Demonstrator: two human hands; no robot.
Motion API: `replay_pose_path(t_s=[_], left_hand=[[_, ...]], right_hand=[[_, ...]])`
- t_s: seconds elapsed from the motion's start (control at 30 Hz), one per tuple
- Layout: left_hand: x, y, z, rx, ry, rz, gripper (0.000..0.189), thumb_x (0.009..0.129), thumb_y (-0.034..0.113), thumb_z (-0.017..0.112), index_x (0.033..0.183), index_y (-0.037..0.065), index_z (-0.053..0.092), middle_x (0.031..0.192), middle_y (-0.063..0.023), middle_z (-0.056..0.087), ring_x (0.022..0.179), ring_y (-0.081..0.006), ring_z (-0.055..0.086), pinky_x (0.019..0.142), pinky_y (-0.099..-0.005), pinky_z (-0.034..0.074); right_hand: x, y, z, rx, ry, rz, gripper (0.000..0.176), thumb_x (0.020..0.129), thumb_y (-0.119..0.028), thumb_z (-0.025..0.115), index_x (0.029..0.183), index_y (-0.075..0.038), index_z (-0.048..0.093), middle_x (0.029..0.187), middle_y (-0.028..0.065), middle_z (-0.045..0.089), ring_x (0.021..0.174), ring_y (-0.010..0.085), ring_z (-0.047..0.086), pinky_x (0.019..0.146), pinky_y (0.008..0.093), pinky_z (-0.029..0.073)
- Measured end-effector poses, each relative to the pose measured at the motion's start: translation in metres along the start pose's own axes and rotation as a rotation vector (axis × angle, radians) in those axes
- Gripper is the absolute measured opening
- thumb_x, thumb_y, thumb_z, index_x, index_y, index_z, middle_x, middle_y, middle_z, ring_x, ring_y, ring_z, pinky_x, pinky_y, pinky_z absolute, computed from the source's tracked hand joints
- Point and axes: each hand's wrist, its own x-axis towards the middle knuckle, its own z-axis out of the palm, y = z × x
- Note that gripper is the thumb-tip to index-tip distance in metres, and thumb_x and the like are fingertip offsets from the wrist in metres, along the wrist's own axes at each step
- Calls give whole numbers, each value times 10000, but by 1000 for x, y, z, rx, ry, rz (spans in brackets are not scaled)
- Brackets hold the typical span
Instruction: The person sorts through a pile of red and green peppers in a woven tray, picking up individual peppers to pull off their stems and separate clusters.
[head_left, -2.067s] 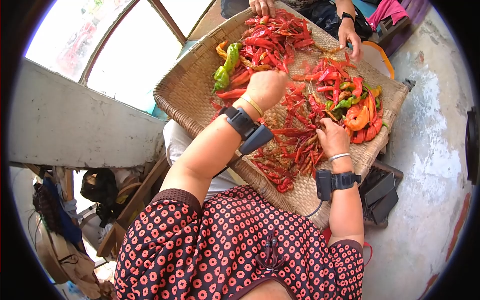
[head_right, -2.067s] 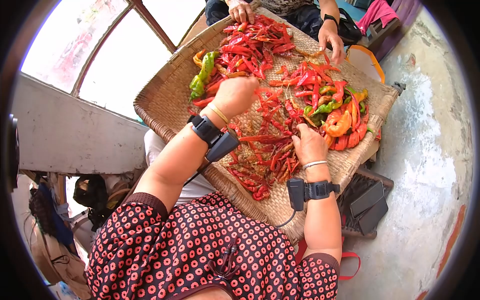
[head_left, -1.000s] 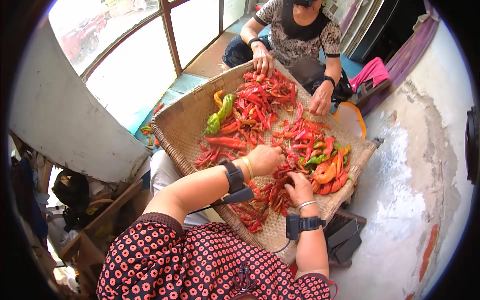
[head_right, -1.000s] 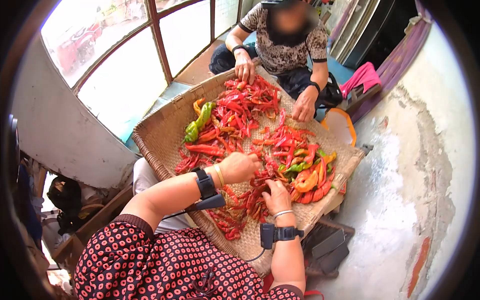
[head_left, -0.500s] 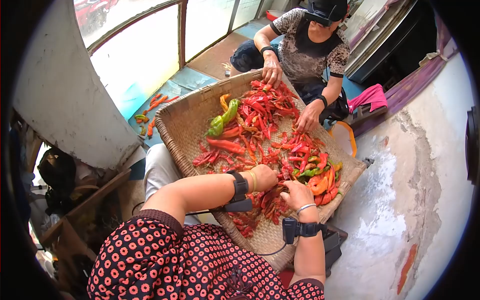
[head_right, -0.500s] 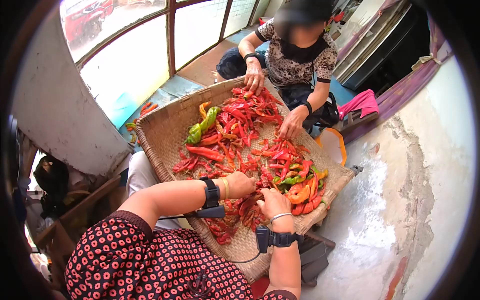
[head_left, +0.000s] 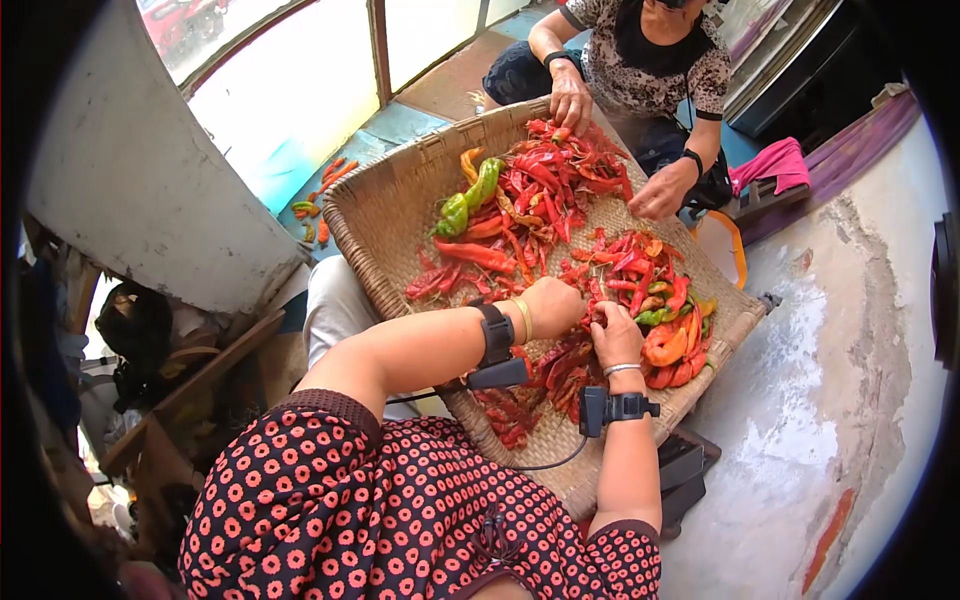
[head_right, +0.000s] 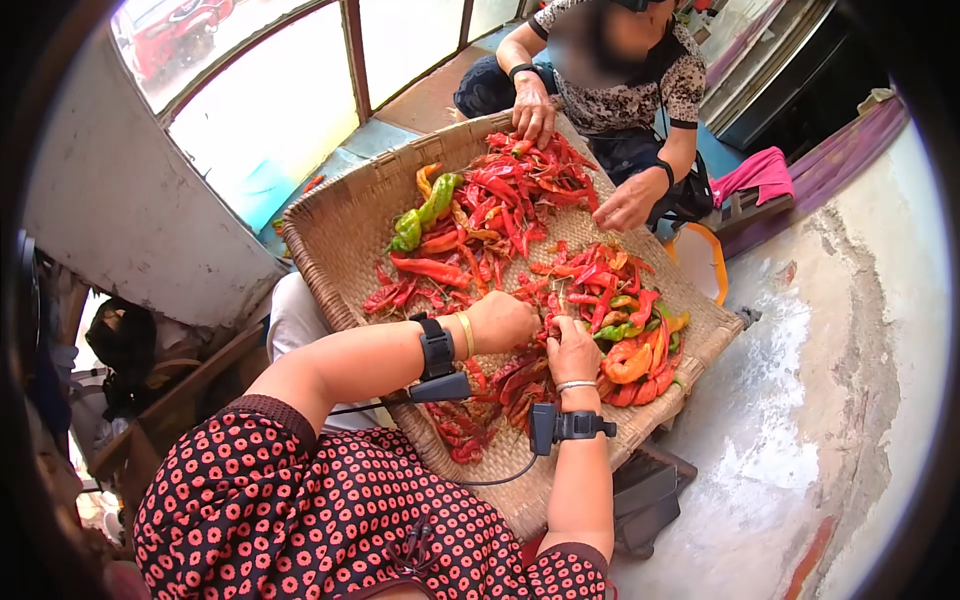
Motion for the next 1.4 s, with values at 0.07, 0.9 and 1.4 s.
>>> replay_pose_path(t_s=[0.07,0.9,1.4], left_hand=[[0,-1,-4,-21,-36,-32,104,719,142,563,764,82,634,728,-102,632,695,-254,634,569,-370,499],[4,-9,-2,-90,56,-191,274,742,108,555,1014,73,561,909,-107,537,758,-299,603,601,-390,495],[9,-58,-48,-201,569,-434,321,731,199,604,1037,107,567,912,-104,583,792,-301,579,671,-390,481]], right_hand=[[1,4,6,255,-34,18,235,678,-81,639,905,-91,584,816,95,595,768,285,591,679,351,478],[-2,-1,15,154,-30,-23,89,688,-125,624,747,-69,588,808,104,553,771,300,560,660,392,459],[-6,1,0,109,-221,-19,122,726,-167,627,766,-52,620,818,120,570,786,304,567,700,386,465]])
